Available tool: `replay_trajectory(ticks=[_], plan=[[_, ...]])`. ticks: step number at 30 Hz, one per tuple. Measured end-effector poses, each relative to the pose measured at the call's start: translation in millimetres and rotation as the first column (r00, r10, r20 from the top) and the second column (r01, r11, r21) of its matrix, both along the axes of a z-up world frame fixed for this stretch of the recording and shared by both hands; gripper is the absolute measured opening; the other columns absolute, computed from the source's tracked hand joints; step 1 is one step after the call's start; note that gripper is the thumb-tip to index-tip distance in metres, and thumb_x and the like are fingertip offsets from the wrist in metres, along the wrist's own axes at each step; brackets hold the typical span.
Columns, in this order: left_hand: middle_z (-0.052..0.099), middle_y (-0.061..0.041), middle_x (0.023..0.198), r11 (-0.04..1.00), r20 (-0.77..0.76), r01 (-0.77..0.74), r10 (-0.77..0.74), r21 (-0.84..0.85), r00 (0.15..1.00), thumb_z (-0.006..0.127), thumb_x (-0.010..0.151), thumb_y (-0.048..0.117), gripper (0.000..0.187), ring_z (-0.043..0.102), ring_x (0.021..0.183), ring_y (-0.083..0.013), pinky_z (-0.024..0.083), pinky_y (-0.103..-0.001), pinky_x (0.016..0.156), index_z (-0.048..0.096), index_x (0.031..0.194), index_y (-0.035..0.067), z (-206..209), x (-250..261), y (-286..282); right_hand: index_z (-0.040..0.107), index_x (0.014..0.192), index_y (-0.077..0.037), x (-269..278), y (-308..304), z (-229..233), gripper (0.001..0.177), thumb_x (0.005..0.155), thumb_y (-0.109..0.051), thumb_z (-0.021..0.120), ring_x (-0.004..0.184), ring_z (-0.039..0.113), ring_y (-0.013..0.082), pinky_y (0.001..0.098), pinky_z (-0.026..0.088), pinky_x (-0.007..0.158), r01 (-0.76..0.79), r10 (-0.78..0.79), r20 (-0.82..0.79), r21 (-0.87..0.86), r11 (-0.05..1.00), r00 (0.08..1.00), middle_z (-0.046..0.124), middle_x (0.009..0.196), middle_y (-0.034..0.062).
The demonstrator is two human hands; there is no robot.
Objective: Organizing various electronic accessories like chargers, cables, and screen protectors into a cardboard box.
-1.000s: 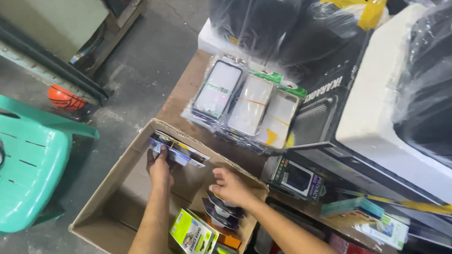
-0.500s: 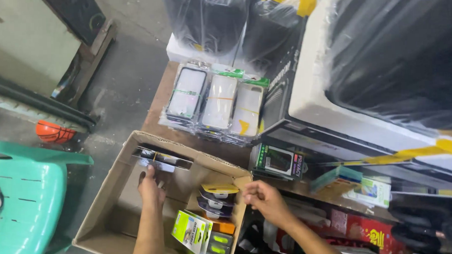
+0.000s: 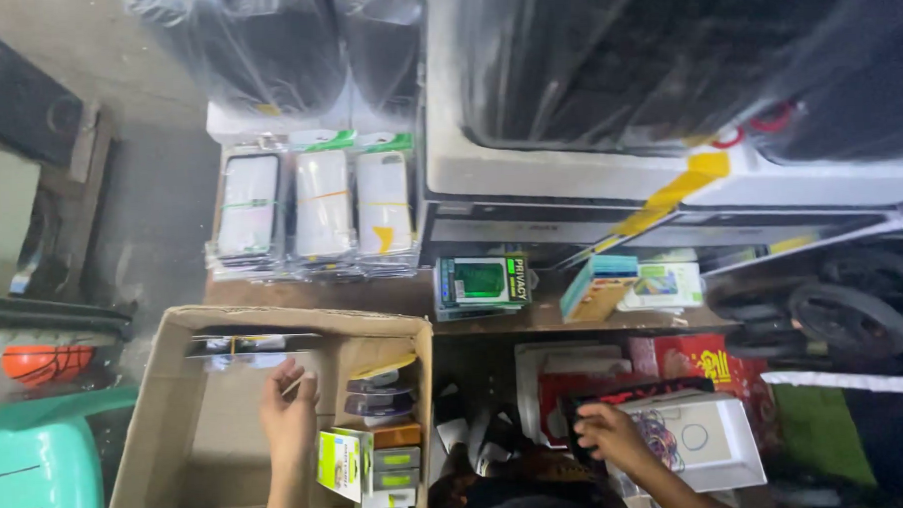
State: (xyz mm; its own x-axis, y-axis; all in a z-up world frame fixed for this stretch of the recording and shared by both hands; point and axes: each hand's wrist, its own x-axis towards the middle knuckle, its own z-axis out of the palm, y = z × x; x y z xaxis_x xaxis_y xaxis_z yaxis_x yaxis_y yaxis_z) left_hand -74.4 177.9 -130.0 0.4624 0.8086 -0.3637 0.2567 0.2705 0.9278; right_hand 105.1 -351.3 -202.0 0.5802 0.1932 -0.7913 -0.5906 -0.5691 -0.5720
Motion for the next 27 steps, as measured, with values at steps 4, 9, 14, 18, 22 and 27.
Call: replay_trajectory(ticks=[4, 9, 14, 18, 22, 27], plan=[[0.067, -0.014, 0.123, 0.958, -0.079, 0.187, -0.174, 0.219, 0.982, 0.069, 0.091, 0.010, 0.042, 0.067, 0.111, -0.0228, 0.054, -0.034, 0.091, 0.060, 0.132, 0.001, 34, 20, -18, 0.063, 0.124, -0.013, -29, -61, 7, 0.038, 0.087, -0.017, 0.068, 0.081, 0.070, 0.0200, 0.0351, 0.055, 0.063, 0.245, -0.242, -0.133, 0.006, 0.969, 0.961, 0.074, 0.097, 0.0049], [0.067, -0.014, 0.120, 0.891, -0.162, 0.378, -0.346, 0.251, 0.924, 0.068, 0.091, 0.013, 0.036, 0.069, 0.108, -0.0227, 0.060, -0.035, 0.078, 0.062, 0.125, 0.003, 84, 43, -49, 0.065, 0.120, -0.010, -63, -122, 7, 0.028, 0.092, -0.015, 0.064, 0.070, 0.062, 0.0244, 0.0387, 0.044, 0.056, 0.439, -0.503, -0.292, -0.258, 0.861, 0.814, 0.061, 0.083, 0.0068], [0.071, -0.013, 0.116, 0.815, -0.310, 0.544, -0.474, 0.201, 0.824, 0.071, 0.090, 0.016, 0.036, 0.074, 0.094, -0.0249, 0.060, -0.036, 0.071, 0.063, 0.123, 0.004, 110, 61, -88, 0.063, 0.112, -0.007, -94, -156, 6, 0.022, 0.092, -0.015, 0.065, 0.062, 0.059, 0.0176, 0.0330, 0.044, 0.051, 0.590, -0.578, -0.312, -0.064, 0.805, 0.754, 0.061, 0.076, 0.0036], [0.071, -0.013, 0.114, 0.647, -0.314, 0.650, -0.570, 0.398, 0.759, 0.072, 0.089, 0.018, 0.035, 0.075, 0.093, -0.0244, 0.059, -0.036, 0.073, 0.066, 0.119, 0.003, 113, 61, -122, 0.052, 0.095, -0.008, -112, -192, -55, 0.026, 0.095, -0.016, 0.076, 0.058, 0.052, 0.0168, 0.0342, 0.040, 0.047, 0.623, -0.475, -0.472, 0.225, 0.750, 0.742, 0.052, 0.071, 0.0019], [0.070, -0.014, 0.113, 0.648, -0.412, 0.675, -0.541, 0.351, 0.733, 0.074, 0.085, 0.018, 0.036, 0.075, 0.091, -0.0266, 0.062, -0.037, 0.070, 0.067, 0.117, 0.005, 154, 57, -152, 0.067, 0.113, -0.014, -95, -132, 9, 0.023, 0.091, -0.019, 0.064, 0.076, 0.067, 0.0246, 0.0363, 0.049, 0.061, 0.537, -0.538, -0.336, -0.105, 0.837, 0.773, 0.069, 0.090, 0.0091], [0.069, -0.014, 0.112, 0.768, -0.438, 0.579, -0.437, 0.271, 0.785, 0.071, 0.087, 0.019, 0.033, 0.077, 0.086, -0.0270, 0.062, -0.037, 0.073, 0.066, 0.117, 0.007, 166, 23, -148, 0.067, 0.126, -0.010, -51, -87, -48, 0.036, 0.092, -0.024, 0.069, 0.077, 0.070, 0.0295, 0.0424, 0.058, 0.064, 0.208, -0.212, -0.159, -0.042, 0.977, 0.964, 0.074, 0.096, 0.0152]])
